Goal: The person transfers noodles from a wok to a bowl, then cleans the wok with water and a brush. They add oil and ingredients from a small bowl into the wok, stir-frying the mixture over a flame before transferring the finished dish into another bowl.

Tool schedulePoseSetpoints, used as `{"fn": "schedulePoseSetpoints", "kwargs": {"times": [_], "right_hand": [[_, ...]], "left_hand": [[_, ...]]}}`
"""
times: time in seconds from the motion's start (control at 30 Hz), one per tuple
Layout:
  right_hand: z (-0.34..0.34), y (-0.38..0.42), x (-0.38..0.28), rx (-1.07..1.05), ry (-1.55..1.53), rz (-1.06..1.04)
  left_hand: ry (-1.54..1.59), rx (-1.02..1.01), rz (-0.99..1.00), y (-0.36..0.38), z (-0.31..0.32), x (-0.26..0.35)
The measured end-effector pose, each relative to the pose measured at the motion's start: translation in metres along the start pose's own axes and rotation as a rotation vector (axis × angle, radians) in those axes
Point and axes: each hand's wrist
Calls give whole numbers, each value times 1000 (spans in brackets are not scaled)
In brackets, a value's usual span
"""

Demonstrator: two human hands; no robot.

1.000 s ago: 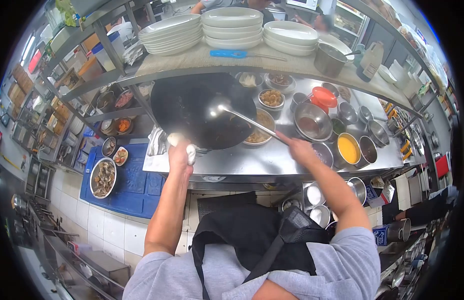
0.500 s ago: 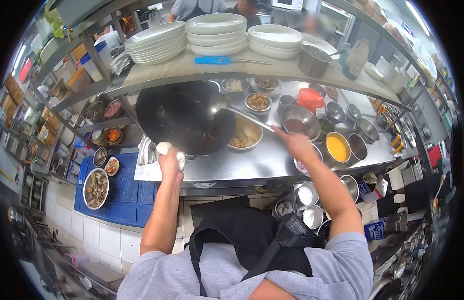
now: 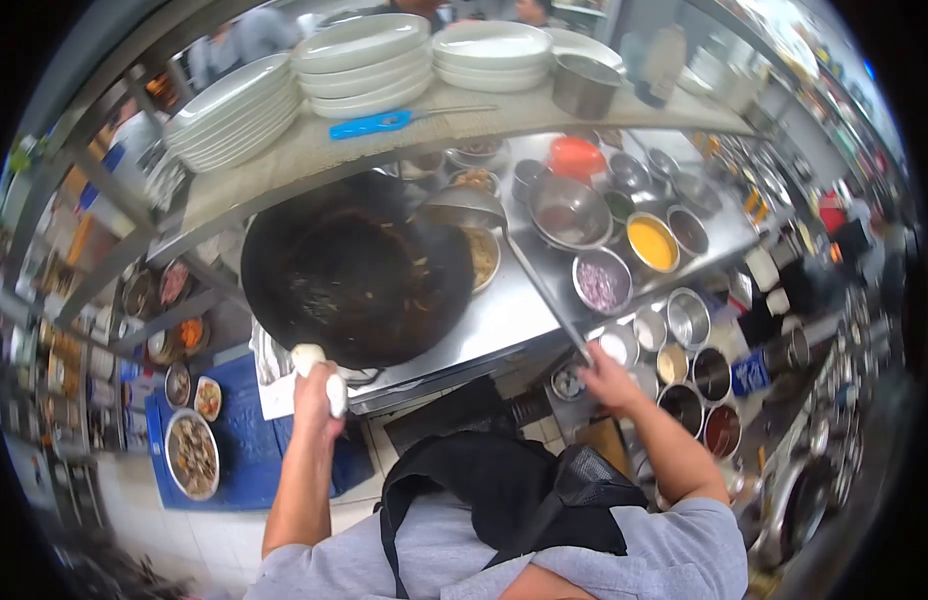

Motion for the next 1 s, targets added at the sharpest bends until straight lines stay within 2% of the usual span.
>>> {"fn": "schedulePoseSetpoints", "kwargs": {"times": [0.07, 0.1, 0.17, 0.2, 0.27, 0.33, 0.4, 0.43, 0.5, 0.53, 0.6, 0.67, 0.7, 0.73, 0.8, 0.87, 0.93, 1.0], "right_hand": [[69, 41, -4, 44, -203, -69], [94, 64, -3, -194, -640, 176], [115, 112, -18, -30, -598, 209], [110, 137, -31, 58, -571, 245], [96, 189, -64, 187, -557, 352], [90, 249, -80, 319, -555, 386], [96, 309, -105, 567, -589, 304], [99, 342, -142, 576, -509, 377], [148, 394, -153, 665, -470, 611], [186, 420, -148, 703, -426, 723], [252, 475, -151, 867, -478, 841], [308, 526, -166, 998, -518, 942], [333, 548, -169, 1086, -683, 976], [357, 562, -178, 1168, -848, 1006], [398, 593, -192, 1285, -826, 1077], [429, 610, -219, 1451, -761, 1181], [439, 630, -237, 1496, -824, 1256], [465, 647, -231, 1689, -899, 1351]], "left_hand": [[-7, -88, -200, -7, -1, -9], [-53, -134, -282, -5, 11, -11], [-166, -262, -385, 0, 33, -25], [-186, -321, -420, -7, 38, -39], [-188, -462, -616, -1, 59, -52], [-254, -581, -741, 33, 92, -71], [-343, -690, -862, 67, 112, -94], [-320, -734, -1006, 79, 113, -98], [-358, -833, -1202, 115, 126, -124], [-418, -899, -1256, 141, 127, -139], [-548, -1067, -1224, 205, 124, -166], [-639, -1239, -1292, 266, 115, -195], [-700, -1284, -1277, 306, 113, -204], [-758, -1322, -1267, 337, 109, -210], [-819, -1339, -1362, 410, 91, -234], [-881, -1364, -1668, 474, 68, -260], [-925, -1408, -1741, 549, 31, -292], [-949, -1468, -1690, 621, -7, -308]]}}
Point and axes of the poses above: each hand's wrist, its own y-axis away from the middle knuckle, its own z-axis out of the palm, x = y × z, and after that the axes turned 14 degrees about y, right-handed
